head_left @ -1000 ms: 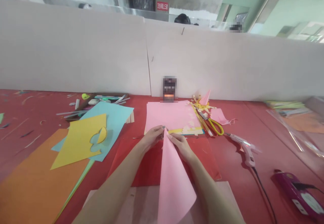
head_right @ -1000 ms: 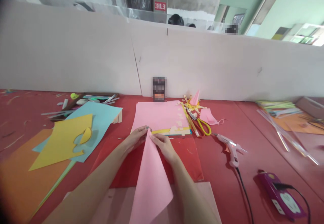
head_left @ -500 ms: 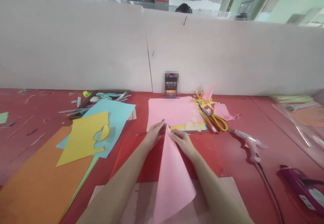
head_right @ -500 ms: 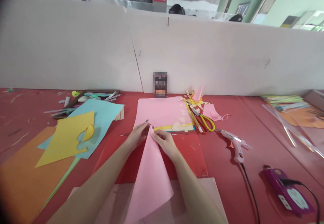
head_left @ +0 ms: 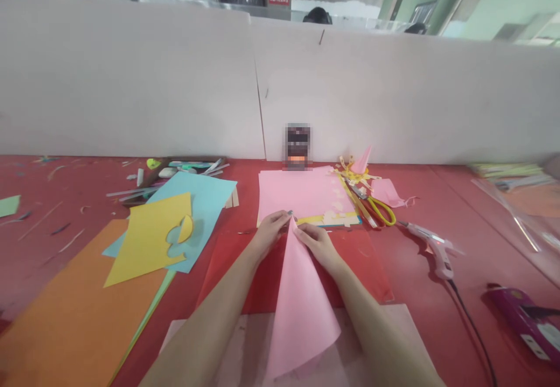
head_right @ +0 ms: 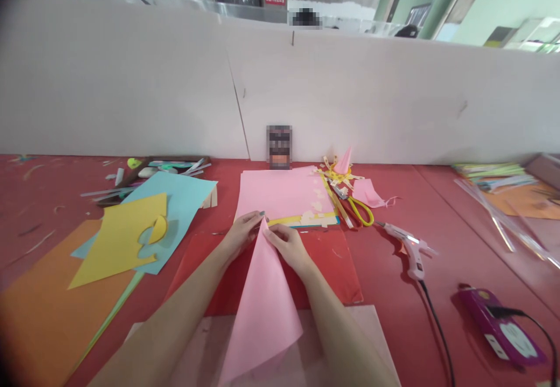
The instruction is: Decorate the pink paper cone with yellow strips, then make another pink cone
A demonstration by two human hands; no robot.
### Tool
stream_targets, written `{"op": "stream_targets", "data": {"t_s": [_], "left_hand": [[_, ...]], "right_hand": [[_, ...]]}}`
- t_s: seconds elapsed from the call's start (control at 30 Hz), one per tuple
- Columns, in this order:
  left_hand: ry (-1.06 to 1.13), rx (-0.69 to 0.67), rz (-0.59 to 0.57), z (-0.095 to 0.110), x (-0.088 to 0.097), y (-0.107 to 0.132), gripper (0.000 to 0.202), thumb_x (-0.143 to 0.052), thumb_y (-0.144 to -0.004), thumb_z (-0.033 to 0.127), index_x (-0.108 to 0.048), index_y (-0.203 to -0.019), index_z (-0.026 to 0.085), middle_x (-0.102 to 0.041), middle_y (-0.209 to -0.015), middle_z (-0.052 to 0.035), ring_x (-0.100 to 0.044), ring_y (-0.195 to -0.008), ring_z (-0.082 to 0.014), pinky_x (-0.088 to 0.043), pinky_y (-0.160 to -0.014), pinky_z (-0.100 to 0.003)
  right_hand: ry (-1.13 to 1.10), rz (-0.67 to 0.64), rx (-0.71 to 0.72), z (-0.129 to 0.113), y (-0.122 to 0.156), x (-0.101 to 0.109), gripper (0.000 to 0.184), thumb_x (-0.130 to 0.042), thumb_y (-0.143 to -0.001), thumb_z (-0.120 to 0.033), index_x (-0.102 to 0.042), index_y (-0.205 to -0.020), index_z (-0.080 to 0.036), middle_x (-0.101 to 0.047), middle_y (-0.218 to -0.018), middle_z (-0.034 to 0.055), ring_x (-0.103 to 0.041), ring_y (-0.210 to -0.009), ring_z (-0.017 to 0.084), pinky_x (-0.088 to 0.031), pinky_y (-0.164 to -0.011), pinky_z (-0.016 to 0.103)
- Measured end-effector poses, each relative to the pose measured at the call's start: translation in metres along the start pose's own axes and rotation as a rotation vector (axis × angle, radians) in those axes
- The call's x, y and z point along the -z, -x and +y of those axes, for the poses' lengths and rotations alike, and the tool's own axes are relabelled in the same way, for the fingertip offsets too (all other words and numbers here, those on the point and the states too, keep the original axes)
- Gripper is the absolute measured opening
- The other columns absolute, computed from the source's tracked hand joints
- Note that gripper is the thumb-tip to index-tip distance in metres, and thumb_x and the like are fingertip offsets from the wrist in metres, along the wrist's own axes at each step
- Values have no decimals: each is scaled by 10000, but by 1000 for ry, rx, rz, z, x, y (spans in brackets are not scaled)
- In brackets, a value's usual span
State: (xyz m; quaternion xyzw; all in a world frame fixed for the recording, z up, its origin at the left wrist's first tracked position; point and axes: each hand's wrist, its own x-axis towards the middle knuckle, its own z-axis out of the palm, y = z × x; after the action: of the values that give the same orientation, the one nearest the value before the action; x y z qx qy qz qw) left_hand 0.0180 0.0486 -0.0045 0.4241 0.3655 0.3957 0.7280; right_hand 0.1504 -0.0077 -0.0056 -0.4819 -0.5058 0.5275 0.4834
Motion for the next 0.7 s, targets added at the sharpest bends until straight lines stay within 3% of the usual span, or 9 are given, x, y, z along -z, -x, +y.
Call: {"op": "stream_targets", "data": {"t_s": [0.23,0.47,0.7], "left_hand": [[6,-4,-22,-4,3,-1,256,-628,-677,380,-586,-669,128,-550,-625,6,-523,-593,-97,-422,-619,-231],[-39,-31,47,-8,2,-4,261,-636,-660,361,-527,-590,134,-556,-635,12,-511,-578,-88,-409,-575,-210],[-183,1,33,3,-2,-2,302,-642,-642,418,-580,-607,124,-566,-623,2,-511,-571,-95,-411,-584,-226]], "right_hand": [[12,5,10,1,0,-1,289,-533,-739,-455,-582,-713,-171,-534,-657,-15,-457,-616,116,-370,-595,237],[28,5,7,2,-1,-2,269,-536,-742,-431,-565,-712,-165,-490,-611,-32,-415,-557,95,-331,-537,222],[28,45,13,2,-2,-2,273,-542,-739,-430,-539,-679,-163,-470,-587,-40,-412,-553,92,-336,-534,218]]}}
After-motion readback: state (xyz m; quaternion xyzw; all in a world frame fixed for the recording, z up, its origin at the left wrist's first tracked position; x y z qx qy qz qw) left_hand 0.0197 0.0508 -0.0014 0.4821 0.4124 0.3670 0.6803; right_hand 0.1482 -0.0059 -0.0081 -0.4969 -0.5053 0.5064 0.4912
